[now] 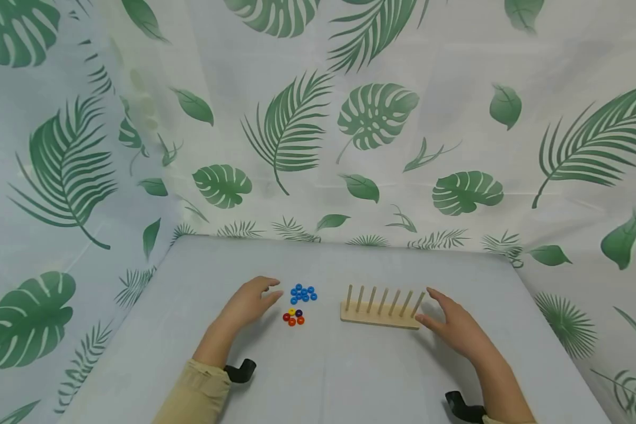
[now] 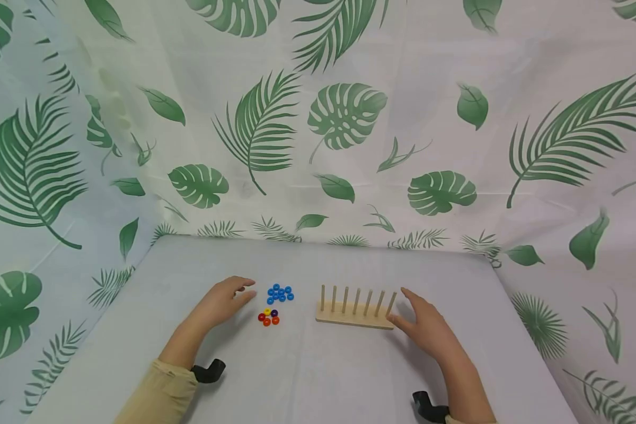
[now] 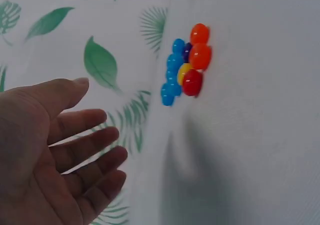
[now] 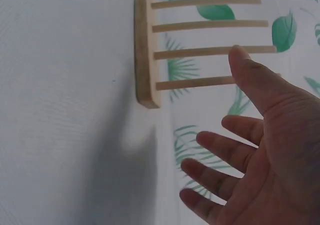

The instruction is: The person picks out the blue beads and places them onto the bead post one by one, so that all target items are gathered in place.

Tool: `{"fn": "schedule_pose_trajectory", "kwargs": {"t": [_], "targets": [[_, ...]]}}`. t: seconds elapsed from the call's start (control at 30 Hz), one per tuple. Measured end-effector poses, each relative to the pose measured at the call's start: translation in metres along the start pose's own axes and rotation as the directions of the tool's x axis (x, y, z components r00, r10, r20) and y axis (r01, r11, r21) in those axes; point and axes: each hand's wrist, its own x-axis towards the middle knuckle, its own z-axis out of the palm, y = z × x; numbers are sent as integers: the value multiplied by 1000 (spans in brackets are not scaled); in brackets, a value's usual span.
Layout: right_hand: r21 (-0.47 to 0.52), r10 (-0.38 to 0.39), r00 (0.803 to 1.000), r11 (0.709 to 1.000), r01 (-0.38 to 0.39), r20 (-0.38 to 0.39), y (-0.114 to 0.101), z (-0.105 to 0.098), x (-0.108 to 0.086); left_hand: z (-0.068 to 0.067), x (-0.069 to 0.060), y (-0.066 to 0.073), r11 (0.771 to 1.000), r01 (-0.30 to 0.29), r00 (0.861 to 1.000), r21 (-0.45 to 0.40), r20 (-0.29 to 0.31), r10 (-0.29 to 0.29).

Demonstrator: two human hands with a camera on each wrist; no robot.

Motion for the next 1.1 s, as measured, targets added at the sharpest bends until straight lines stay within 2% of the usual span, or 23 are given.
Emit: {"fn": "schedule_pose_trajectory", "kwargs": {"t": [0.23,0.5,0.73,1.1], "targets": [[89,28,999,996,-30,24,17,16,8,27,20,-18,993,2,1000,-117,-23,-4],[139,38,999,990,-38,7,24,27,9,45,29,-34,983,-71,997,-170,-18,69],[136,20,1000,991,-17,-23,28,36,13,53,34,-39,984,-123,992,-130,-34,119],[91,-5,998,996,12,-70,34,46,16,62,35,-38,996,-75,996,-54,-45,73]]}}
